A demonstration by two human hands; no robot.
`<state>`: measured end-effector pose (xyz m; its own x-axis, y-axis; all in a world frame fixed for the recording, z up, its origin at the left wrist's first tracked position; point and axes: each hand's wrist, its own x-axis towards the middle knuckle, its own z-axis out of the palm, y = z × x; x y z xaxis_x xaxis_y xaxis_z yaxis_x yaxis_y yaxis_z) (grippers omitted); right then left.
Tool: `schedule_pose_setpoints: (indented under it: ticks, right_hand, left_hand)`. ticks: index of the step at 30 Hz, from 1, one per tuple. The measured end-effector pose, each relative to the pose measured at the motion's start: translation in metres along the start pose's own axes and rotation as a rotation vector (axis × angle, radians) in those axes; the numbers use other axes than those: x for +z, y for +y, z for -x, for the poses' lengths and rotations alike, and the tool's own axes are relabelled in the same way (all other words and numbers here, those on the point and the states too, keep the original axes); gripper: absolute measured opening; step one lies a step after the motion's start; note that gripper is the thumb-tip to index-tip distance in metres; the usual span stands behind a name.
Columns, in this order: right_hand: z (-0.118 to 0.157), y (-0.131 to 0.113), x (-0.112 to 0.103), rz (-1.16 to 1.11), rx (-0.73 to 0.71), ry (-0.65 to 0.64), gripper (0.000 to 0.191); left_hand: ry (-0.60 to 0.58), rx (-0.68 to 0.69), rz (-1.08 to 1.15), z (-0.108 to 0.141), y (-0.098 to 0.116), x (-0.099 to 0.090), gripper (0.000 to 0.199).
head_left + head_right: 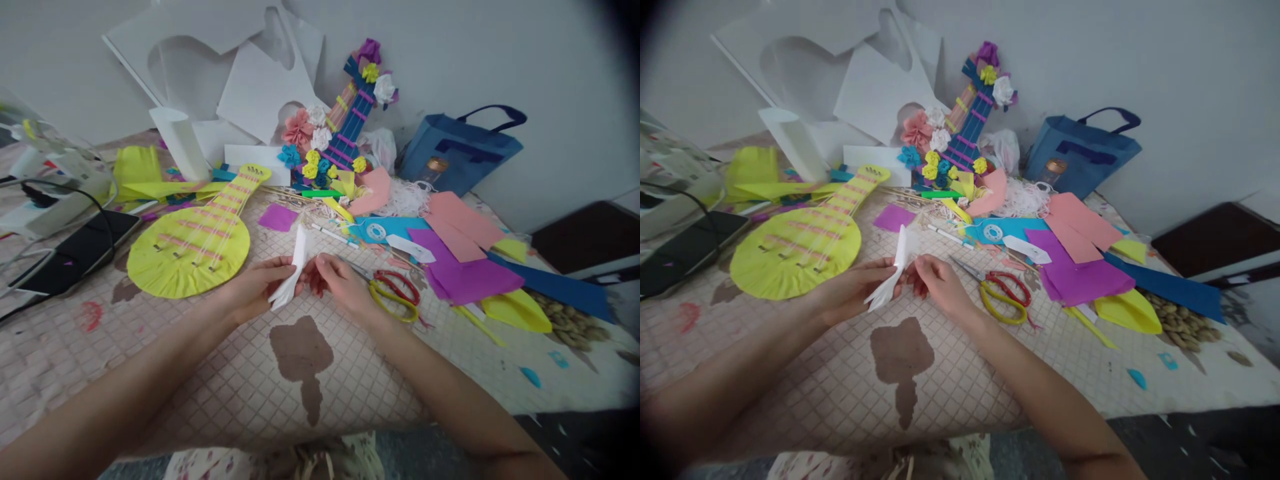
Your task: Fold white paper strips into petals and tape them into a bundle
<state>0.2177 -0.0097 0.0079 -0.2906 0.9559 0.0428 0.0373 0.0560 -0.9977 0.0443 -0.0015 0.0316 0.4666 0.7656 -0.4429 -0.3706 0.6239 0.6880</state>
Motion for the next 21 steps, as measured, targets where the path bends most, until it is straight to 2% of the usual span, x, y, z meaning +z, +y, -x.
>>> schedule_pose_setpoints:
  ticks: [4, 8, 12, 16, 21]
  right_hand:
    - [0.001, 0.000, 0.004, -0.036, 0.007, -0.010, 0.040]
    - [0.003, -0.002, 0.007, -0.011, -0.014, 0.023, 0.031]
    - [0.003, 0.000, 0.005, 0.017, -0.043, 0.061, 0.029]
    - [0.002, 0.004, 0.001, -0.125, -0.022, -0.005, 0.029]
    - [0.001, 0.006, 0.000, -0.252, -0.021, -0.054, 0.029]
  left_hand:
    - [-0.041, 0.006, -0.011, -0.001, -0.002, -0.002, 0.005]
    - [-0.079, 0.114, -0.127, -0.001, -0.008, -0.003, 0.009]
    - [-0.048, 0.192, -0.181, -0.001, -0.012, -0.003, 0.016]
    - [-0.067, 0.137, -0.141, -0.002, -0.009, -0.003, 0.013]
    - [-0.030, 0.062, -0.060, -0.002, -0.005, -0.002, 0.008]
